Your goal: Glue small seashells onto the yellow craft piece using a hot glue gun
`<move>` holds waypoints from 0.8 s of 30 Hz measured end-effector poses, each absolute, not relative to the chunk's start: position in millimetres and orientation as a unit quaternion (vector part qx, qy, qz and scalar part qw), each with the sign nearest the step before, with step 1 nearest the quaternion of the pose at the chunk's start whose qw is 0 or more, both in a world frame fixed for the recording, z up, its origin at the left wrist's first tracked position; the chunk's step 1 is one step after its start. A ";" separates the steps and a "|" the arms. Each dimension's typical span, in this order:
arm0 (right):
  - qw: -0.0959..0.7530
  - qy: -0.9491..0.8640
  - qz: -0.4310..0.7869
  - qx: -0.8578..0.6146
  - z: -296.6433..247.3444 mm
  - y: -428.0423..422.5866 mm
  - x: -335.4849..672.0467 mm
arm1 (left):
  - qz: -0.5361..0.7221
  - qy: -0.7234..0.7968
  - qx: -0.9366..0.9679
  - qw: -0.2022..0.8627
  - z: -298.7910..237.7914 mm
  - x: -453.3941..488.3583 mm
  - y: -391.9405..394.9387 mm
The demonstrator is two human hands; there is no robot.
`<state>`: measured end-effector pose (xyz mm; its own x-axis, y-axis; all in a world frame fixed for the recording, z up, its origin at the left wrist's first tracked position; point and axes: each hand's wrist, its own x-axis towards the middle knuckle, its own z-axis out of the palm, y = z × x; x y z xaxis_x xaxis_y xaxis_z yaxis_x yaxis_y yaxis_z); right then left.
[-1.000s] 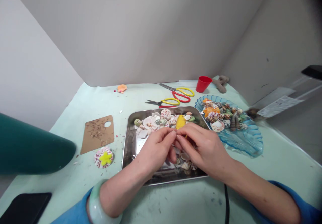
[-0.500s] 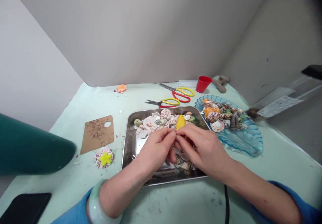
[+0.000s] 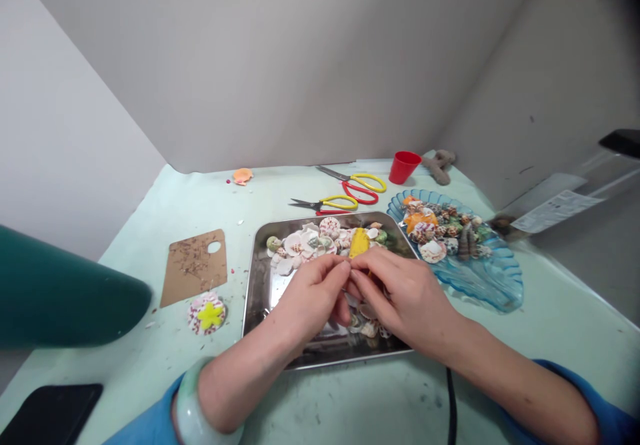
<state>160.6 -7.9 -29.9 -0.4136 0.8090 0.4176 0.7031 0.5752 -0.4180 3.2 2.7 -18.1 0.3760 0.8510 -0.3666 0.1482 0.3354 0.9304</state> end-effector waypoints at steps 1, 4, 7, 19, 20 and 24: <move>0.297 -0.836 0.089 -0.453 -30.0 -8.1 161.0 | 0.269 0.490 0.509 0.655 -18.3 3.2 2.7; 0.296 -0.837 0.088 -0.452 -30.6 -8.1 162.2 | 0.269 0.489 0.508 0.656 -18.2 3.3 2.5; 0.297 -0.838 0.087 -0.450 -31.1 -7.4 162.5 | 0.269 0.489 0.506 0.658 -16.5 3.9 2.4; 0.298 -0.837 0.086 -0.450 -30.1 -8.1 161.5 | 0.265 0.498 0.510 0.650 -14.2 4.4 1.8; 0.298 -0.837 0.086 -0.450 -30.0 -8.1 161.5 | 0.265 0.499 0.509 0.650 -14.4 4.4 1.8; 0.298 -0.838 0.086 -0.448 -29.4 -8.1 161.3 | 0.263 0.498 0.507 0.652 -13.7 4.6 1.8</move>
<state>161.3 -8.1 -29.4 -0.4207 0.8032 0.4218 0.7002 0.5831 -0.4119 4.6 1.8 -13.7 0.3662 0.8483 -0.3825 0.1621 0.3466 0.9239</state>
